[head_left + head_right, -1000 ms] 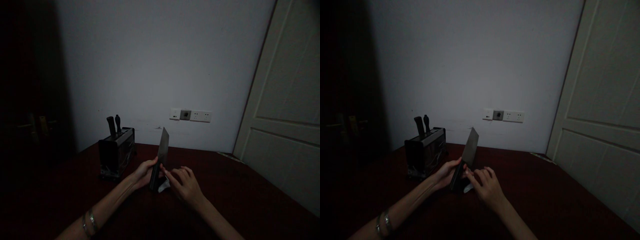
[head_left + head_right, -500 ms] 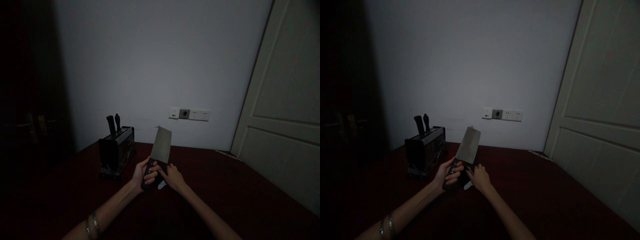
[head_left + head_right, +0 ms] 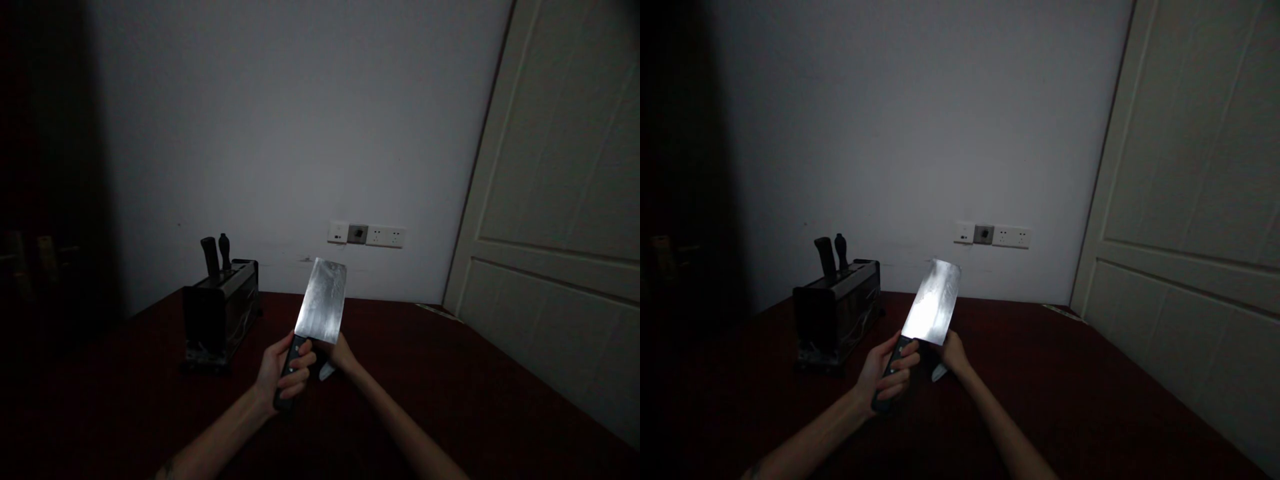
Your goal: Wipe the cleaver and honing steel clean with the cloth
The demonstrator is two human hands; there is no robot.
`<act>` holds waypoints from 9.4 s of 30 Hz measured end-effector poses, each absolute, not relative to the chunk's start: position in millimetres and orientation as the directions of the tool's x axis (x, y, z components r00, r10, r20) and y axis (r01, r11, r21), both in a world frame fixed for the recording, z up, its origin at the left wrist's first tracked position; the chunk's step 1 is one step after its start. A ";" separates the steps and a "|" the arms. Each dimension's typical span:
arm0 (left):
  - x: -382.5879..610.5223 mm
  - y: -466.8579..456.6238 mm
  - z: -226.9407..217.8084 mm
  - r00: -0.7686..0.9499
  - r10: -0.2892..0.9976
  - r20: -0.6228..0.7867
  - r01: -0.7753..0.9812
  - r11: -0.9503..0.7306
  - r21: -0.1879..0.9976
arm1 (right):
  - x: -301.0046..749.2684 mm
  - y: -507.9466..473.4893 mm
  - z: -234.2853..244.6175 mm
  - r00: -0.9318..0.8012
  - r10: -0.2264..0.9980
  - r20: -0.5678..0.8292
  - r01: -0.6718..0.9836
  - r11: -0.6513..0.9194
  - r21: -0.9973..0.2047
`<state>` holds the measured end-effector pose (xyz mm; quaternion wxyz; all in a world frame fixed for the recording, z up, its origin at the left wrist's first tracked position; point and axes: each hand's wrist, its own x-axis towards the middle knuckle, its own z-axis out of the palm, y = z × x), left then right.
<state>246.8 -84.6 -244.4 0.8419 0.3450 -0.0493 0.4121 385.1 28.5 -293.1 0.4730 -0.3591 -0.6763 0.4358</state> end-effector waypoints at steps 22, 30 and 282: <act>257.2 -85.9 -256.1 0.724 0.607 0.328 -0.658 0.465 0.592 | 428.1 16.2 -127.1 -0.544 0.256 0.799 0.415 0.910 -0.008; 256.5 -87.0 -254.2 0.711 0.613 0.344 -0.677 0.465 0.571 | 418.6 4.8 -155.6 -0.600 0.236 0.764 0.359 0.933 -0.006; 261.9 -101.8 -243.9 0.746 0.588 0.312 -0.644 0.520 0.562 | 422.1 -32.9 -169.7 -0.603 0.273 0.750 0.291 0.950 -0.112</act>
